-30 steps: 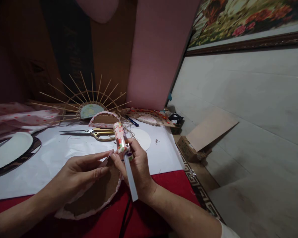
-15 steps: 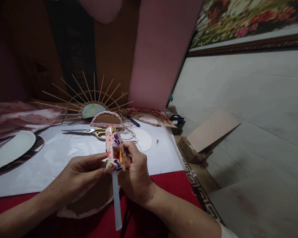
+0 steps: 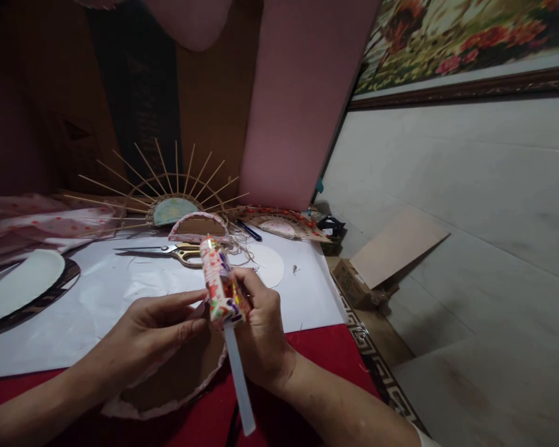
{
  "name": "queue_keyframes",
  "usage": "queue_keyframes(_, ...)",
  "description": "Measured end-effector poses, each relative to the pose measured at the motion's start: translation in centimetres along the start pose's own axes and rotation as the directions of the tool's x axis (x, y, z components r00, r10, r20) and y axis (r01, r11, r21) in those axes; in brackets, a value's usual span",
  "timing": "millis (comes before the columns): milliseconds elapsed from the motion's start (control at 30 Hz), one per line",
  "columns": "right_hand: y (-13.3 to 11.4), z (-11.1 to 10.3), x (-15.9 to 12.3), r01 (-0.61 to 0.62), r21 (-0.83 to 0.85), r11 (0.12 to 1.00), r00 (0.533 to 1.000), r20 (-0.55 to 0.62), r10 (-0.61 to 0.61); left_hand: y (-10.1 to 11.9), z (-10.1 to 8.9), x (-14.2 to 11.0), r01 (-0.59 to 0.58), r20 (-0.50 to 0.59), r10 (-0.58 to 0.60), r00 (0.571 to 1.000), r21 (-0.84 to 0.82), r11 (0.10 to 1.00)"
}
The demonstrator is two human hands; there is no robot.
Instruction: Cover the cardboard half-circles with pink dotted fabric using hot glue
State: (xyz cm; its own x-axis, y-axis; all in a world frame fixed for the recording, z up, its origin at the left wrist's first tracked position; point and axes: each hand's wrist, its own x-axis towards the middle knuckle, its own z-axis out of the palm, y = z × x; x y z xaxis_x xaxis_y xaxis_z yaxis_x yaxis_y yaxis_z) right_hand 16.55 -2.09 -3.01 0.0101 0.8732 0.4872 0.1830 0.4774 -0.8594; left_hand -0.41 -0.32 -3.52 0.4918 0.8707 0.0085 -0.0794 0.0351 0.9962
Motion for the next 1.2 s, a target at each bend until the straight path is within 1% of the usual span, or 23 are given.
queue_keyframes(67, -0.3, -0.2, 0.3, -0.001, -0.027, 1.0, 0.998, -0.066, -0.001, -0.1, 0.0, 0.0, 0.037, -0.011, -0.038, 0.999, -0.055, 0.998)
queue_keyframes(133, -0.7, -0.3, 0.8, -0.047, -0.026, 0.999, 0.994, -0.096, 0.044, -0.1, 0.1, 0.0, 0.062, -0.007, -0.063, 0.998, -0.112, 0.992)
queue_keyframes(200, -0.7, -0.4, 1.1, -0.154, 0.033, 0.987, 0.987, -0.039, 0.156, 0.0, 0.1, 0.0, 0.086, -0.003, -0.087, 0.996, -0.152, 0.985)
queue_keyframes(300, -0.2, -0.4, 1.4, -0.344, 0.175, 0.922, 0.939, 0.088, 0.334, 0.2, 0.1, -0.1, 0.117, -0.02, -0.122, 0.992, -0.175, 0.978)
queue_keyframes(367, 0.1, -0.4, 1.3, -0.409, 0.24, 0.88, 0.912, 0.115, 0.393, 0.3, 0.1, -0.1, 0.117, -0.039, -0.126, 0.991, -0.172, 0.978)
queue_keyframes(433, 0.3, -0.5, 1.2, -0.436, 0.267, 0.859, 0.9, 0.128, 0.417, 0.3, 0.2, -0.1, 0.113, -0.05, -0.123, 0.991, -0.165, 0.98)
queue_keyframes(533, 0.2, -0.6, 1.2, -0.445, 0.272, 0.853, 0.896, 0.151, 0.418, 0.3, 0.2, -0.1, 0.107, -0.049, -0.116, 0.992, -0.164, 0.981)
queue_keyframes(700, 0.0, -0.5, 1.2, -0.432, 0.259, 0.864, 0.902, 0.151, 0.405, 0.4, 0.2, -0.1, 0.11, -0.046, -0.119, 0.992, -0.172, 0.979)
queue_keyframes(867, 0.2, -0.3, 1.0, -0.425, 0.264, 0.866, 0.904, 0.157, 0.397, 0.7, 0.3, -0.1, 0.101, -0.065, -0.115, 0.991, -0.189, 0.977)
queue_keyframes(967, 0.2, -0.3, 0.9, -0.431, 0.259, 0.864, 0.901, 0.171, 0.398, 0.5, 0.3, -0.1, 0.098, -0.037, -0.106, 0.994, -0.184, 0.978)
queue_keyframes(1100, -0.2, -0.2, 0.9, -0.395, 0.251, 0.884, 0.918, 0.142, 0.371, -0.2, -0.1, 0.0, 0.054, 0.01, -0.053, 0.999, -0.14, 0.989)
queue_keyframes(1200, -0.7, -0.3, 0.9, -0.344, 0.16, 0.925, 0.938, 0.098, 0.332, -0.5, -0.3, 0.0, 0.018, 0.013, -0.017, 1.0, -0.076, 0.997)
